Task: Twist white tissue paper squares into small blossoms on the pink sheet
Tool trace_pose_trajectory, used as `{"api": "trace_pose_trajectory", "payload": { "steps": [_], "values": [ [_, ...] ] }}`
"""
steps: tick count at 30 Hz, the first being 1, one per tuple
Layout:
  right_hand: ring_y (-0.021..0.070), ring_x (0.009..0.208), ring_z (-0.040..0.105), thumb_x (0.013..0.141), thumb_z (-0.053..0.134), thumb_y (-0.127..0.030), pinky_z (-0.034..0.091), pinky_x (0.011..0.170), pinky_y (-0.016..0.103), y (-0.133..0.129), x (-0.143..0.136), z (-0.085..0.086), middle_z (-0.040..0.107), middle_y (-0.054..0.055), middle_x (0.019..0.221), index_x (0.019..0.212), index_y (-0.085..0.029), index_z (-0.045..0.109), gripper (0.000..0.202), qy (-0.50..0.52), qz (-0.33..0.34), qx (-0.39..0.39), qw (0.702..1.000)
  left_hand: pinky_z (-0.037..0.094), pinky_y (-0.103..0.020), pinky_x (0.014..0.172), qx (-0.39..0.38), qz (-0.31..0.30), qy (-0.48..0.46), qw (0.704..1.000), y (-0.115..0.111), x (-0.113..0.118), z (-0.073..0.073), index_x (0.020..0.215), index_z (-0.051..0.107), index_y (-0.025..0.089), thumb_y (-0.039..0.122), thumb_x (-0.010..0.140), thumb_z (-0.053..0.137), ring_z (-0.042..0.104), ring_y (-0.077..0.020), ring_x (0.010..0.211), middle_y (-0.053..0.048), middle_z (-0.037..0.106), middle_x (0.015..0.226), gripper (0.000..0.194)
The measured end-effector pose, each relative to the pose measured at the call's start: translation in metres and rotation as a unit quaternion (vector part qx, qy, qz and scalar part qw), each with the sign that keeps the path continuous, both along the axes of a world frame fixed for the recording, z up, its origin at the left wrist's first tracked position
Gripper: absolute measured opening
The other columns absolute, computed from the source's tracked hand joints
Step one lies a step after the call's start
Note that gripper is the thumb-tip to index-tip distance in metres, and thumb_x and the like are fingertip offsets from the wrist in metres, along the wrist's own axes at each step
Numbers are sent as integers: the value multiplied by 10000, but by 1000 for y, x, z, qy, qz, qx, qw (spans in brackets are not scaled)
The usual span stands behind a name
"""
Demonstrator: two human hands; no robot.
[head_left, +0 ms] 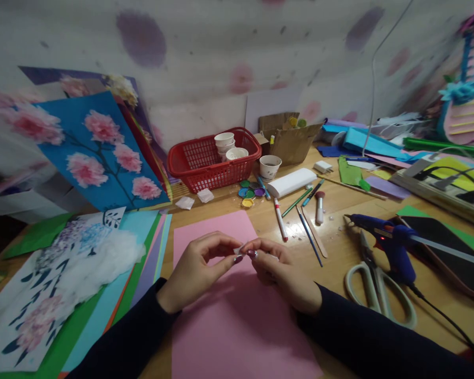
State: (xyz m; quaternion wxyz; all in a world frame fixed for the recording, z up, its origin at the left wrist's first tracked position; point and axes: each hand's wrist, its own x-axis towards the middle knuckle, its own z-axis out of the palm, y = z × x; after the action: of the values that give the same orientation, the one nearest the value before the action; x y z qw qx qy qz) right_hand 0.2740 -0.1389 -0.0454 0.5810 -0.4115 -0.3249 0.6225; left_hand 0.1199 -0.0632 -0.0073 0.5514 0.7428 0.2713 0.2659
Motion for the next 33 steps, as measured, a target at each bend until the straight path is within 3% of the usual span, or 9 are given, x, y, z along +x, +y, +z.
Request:
{"api": "trace_pose_trajectory", "payload": {
  "steps": [5, 10, 21, 29, 33],
  "values": [
    [35, 391, 184, 791, 636, -372, 136, 376, 186, 0, 1, -3, 320, -112, 468, 825, -152, 590, 228, -8, -3, 2, 1000, 522, -217, 732, 33, 37, 9, 999, -7, -1, -3, 871, 700, 132, 147, 783, 606, 647, -133, 805, -64, 693, 864, 129],
    [40, 411, 220, 791, 643, -410, 160, 389, 186, -1, 2, -6, 335, -101, 504, 792, -170, 571, 250, -66, -12, 8, 998, 531, -204, 657, 21, 87, 32, 995, -12, 0, -6, 739, 661, 126, 156, 728, 632, 646, -118, 673, -32, 680, 729, 43],
    [75, 488, 317, 808, 599, -450, 232, 446, 215, -7, 0, 5, 409, -59, 561, 767, -171, 556, 285, -197, 8, 45, 979, 510, -219, 665, 93, 19, 62, 994, -10, -4, 0, 694, 621, 139, 97, 711, 604, 609, -110, 677, -11, 643, 715, 48],
    [73, 477, 341, 835, 582, -396, 241, 437, 212, -8, 0, 0, 430, -57, 565, 800, -181, 559, 218, -184, 13, 28, 982, 534, -206, 625, 30, 28, 57, 998, -8, -4, -3, 688, 621, 138, 158, 717, 663, 623, -104, 641, -8, 657, 703, 55],
    [64, 455, 332, 838, 583, -394, 231, 426, 205, -7, 1, -2, 411, -67, 536, 849, -173, 574, 221, -150, 4, 28, 988, 558, -225, 660, -12, 48, 38, 998, -5, -5, -4, 823, 667, 141, 185, 708, 688, 669, -134, 713, -35, 707, 795, 124]
  ]
}}
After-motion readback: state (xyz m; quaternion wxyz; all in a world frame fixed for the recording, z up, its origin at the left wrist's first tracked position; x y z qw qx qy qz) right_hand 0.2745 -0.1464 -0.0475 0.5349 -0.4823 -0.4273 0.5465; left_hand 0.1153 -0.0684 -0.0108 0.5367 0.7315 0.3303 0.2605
